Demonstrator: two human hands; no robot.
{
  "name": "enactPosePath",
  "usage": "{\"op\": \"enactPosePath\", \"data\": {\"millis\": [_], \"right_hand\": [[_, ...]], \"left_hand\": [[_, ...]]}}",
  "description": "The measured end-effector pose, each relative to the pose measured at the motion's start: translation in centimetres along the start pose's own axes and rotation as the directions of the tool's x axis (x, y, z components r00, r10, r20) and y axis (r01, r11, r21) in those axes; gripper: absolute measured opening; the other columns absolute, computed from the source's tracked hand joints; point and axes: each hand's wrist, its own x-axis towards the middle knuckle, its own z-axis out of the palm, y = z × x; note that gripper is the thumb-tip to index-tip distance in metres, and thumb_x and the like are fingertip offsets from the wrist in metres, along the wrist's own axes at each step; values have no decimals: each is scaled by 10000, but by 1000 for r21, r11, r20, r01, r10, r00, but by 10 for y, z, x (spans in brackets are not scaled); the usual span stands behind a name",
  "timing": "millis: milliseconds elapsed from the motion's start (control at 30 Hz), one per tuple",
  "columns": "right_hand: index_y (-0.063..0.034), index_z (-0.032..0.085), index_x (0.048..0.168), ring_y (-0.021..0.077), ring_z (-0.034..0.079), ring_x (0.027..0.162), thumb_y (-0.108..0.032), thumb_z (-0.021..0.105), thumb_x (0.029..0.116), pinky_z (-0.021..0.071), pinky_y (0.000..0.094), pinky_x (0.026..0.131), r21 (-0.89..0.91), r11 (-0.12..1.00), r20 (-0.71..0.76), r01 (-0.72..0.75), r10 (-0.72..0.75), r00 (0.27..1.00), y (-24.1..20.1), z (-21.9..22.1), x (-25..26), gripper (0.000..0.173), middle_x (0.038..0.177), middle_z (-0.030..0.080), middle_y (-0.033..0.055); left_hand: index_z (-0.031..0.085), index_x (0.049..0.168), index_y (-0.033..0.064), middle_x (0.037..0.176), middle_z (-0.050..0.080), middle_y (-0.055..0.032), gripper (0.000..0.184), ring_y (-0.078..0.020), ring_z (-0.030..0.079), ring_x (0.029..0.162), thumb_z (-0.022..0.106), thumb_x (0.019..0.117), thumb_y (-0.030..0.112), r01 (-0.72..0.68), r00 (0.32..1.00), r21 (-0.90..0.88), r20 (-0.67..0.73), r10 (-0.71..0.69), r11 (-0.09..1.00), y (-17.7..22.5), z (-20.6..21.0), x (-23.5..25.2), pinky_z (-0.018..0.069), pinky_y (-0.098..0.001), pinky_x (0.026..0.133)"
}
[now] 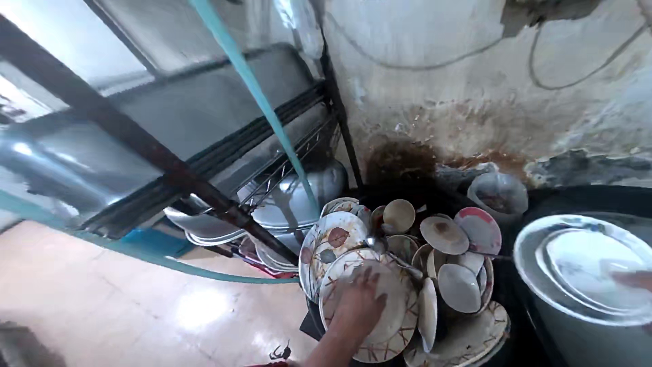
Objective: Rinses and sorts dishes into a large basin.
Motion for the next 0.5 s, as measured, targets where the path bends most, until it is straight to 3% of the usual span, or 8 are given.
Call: {"op": "enactPosePath", "data": {"millis": [67, 133, 233, 333, 433, 467, 500], "right_hand": [[-160, 365, 1507, 144, 672, 918, 72, 458, 967, 583, 347, 739, 2, 1000, 54, 21, -21, 998, -8, 29, 3, 596, 1174, 603, 102], [-150, 423, 1477, 170, 671, 913, 88, 472, 940, 579, 373, 736, 18, 999, 99, 42, -44, 994, -7, 53, 10, 590, 1162, 623, 112], [-172, 432, 1507, 243, 667, 995, 106, 515, 908, 579, 454, 783, -16, 997, 117, 80, -77, 990, -7, 86, 18, 665, 1263, 614, 160], [-163, 447, 1505, 282, 653, 1081, 128, 533, 903, 559, 506, 852, -134, 970, 154, 204, -183, 971, -13, 116, 17, 674, 1342, 592, 179], [-183, 466, 1504, 357, 632, 1176, 77, 574, 908, 524, 619, 921, -288, 890, 193, 354, -308, 932, -25, 139, 16, 660, 1388, 584, 197], [-179, 463, 1512, 369, 616, 1207, 72, 567, 900, 505, 636, 943, -322, 859, 202, 398, -349, 915, -31, 145, 16, 670, 1404, 577, 201], [-175, 456, 1520, 367, 597, 1244, 77, 560, 899, 490, 636, 972, -341, 833, 212, 436, -383, 899, -38, 150, 15, 678, 1425, 565, 196]], "left_hand": [[493, 1520, 85, 1647, 352, -133, 513, -340, 371, 1497, 554, 1045, 268, -34, 999, -46, 39, 36, 998, 8, 9, 5, 345, -540, 1193], [521, 1502, 114, 1630, 384, -112, 454, -310, 429, 1462, 512, 1056, 200, -67, 995, -77, 73, 73, 995, 16, 15, 15, 398, -500, 1168], [573, 1445, 102, 1523, 508, -146, 397, -321, 502, 1397, 458, 1065, 118, -138, 986, -16, 94, 139, 990, 38, 12, 32, 438, -493, 1140], [634, 1360, 85, 1383, 598, -191, 335, -374, 584, 1277, 500, 1053, 103, -161, 985, -55, 61, 164, 985, 69, -3, 51, 491, -546, 1054], [653, 1256, -34, 1194, 672, -248, 289, -373, 668, 1093, 550, 1051, 141, -158, 975, -293, 106, 196, 943, 93, -5, 83, 528, -546, 967], [637, 1229, -63, 1131, 678, -247, 298, -351, 683, 1006, 576, 1040, 159, -108, 972, -298, 167, 163, 948, 102, -6, 94, 547, -521, 913], [628, 1225, -81, 1134, 672, -257, 319, -361, 677, 1006, 612, 1019, 162, -71, 966, -263, 224, 132, 962, 112, -9, 105, 539, -529, 917]]}}
